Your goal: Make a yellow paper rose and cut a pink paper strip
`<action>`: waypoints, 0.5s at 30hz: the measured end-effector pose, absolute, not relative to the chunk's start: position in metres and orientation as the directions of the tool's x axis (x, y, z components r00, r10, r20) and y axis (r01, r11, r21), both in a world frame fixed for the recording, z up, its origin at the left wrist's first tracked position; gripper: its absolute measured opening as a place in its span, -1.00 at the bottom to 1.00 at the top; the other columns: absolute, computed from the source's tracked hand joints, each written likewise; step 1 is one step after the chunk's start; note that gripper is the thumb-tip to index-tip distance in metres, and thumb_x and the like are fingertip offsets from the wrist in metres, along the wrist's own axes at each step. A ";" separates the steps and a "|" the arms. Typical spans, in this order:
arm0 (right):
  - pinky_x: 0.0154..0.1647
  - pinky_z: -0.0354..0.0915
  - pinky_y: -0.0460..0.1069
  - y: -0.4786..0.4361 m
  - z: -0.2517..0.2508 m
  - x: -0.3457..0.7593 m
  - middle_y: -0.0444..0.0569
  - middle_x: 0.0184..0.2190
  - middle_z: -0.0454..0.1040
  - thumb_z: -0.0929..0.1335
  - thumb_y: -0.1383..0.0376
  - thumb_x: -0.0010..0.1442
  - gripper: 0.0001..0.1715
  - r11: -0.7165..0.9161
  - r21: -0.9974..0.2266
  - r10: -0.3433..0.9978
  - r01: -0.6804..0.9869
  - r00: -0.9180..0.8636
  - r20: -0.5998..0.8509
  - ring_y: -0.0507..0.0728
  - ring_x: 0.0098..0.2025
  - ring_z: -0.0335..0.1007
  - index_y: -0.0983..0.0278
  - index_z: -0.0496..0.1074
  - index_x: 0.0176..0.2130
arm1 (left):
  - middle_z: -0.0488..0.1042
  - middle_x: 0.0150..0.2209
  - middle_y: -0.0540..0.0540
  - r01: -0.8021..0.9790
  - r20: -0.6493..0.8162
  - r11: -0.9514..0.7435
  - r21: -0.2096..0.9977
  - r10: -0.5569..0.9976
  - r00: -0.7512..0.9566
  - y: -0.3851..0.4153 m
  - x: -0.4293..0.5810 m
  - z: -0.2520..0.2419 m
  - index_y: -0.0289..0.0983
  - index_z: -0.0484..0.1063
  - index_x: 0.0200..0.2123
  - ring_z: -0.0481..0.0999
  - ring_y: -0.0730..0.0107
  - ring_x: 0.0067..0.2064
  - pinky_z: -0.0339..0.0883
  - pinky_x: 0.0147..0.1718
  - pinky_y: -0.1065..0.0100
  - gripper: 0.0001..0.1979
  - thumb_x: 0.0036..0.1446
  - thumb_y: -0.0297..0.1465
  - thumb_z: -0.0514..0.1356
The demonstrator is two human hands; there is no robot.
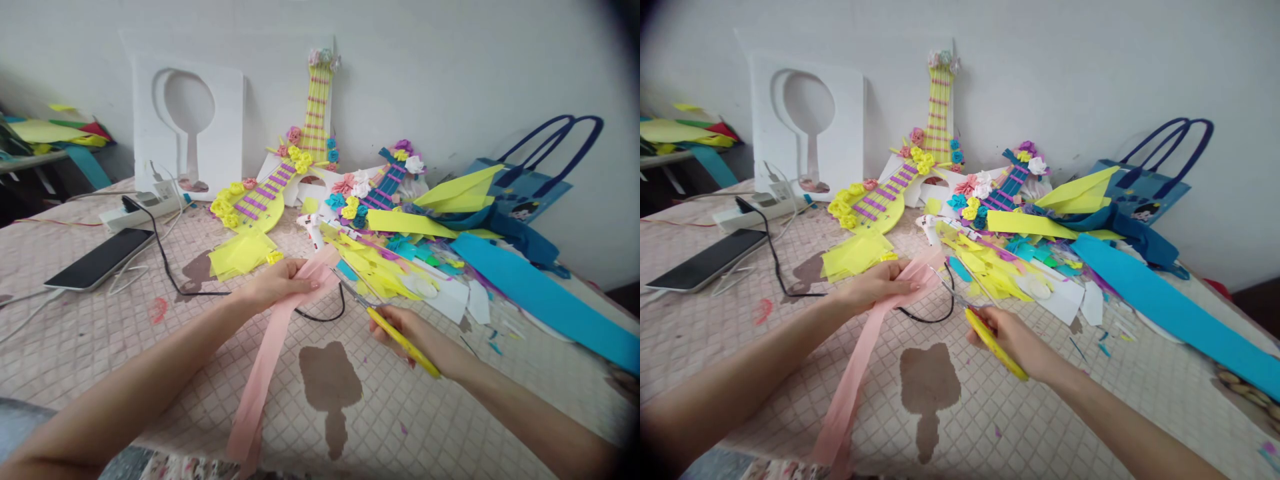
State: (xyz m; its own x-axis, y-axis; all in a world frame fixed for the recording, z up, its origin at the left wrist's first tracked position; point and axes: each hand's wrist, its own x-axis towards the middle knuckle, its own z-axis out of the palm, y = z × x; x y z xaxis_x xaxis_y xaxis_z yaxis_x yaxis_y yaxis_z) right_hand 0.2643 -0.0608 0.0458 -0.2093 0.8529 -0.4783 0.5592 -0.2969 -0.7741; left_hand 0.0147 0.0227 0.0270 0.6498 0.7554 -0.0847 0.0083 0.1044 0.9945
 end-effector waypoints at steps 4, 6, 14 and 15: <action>-0.60 0.16 -0.15 -0.066 0.052 0.268 -0.18 -0.48 0.19 0.28 -0.04 0.10 -0.57 -0.213 -0.776 0.847 0.594 -0.284 -0.450 -0.05 -0.54 0.10 0.25 0.26 -0.25 | 0.43 -0.40 -0.02 0.025 -0.094 0.105 0.994 0.734 0.673 0.023 0.014 0.028 -0.35 0.40 -0.20 0.34 0.56 -0.49 0.12 -0.57 0.56 -0.60 -0.06 -0.21 0.31; -0.54 0.24 -0.12 -0.068 0.052 0.272 -0.16 -0.46 0.18 0.24 -0.09 0.14 -0.52 -0.164 -0.818 0.832 0.552 -0.369 -0.416 -0.02 -0.49 0.14 0.25 0.27 -0.21 | 0.43 -0.40 -0.02 0.038 -0.097 0.096 0.995 0.726 0.681 0.023 0.013 0.028 -0.35 0.40 -0.19 0.34 0.55 -0.49 0.12 -0.58 0.55 -0.58 -0.06 -0.20 0.31; -0.54 0.27 -0.09 -0.066 0.048 0.269 -0.15 -0.47 0.17 0.15 -0.31 0.06 -0.29 -0.063 -0.840 0.821 0.539 -0.450 -0.351 -0.04 -0.52 0.13 0.26 0.23 -0.25 | 0.44 -0.43 0.00 0.035 -0.130 0.147 0.988 0.706 0.696 0.015 0.017 0.035 -0.35 0.44 -0.26 0.33 0.58 -0.51 0.12 -0.61 0.57 -0.62 -0.09 -0.20 0.34; -0.56 0.26 -0.09 -0.065 0.049 0.267 -0.16 -0.47 0.16 0.14 -0.33 0.04 -0.26 -0.040 -0.835 0.824 0.549 -0.454 -0.338 -0.04 -0.52 0.13 0.26 0.22 -0.28 | 0.46 -0.40 -0.02 0.034 -0.140 0.164 0.986 0.697 0.703 0.014 0.018 0.037 -0.34 0.44 -0.25 0.36 0.56 -0.48 0.16 -0.58 0.56 -0.61 -0.09 -0.20 0.34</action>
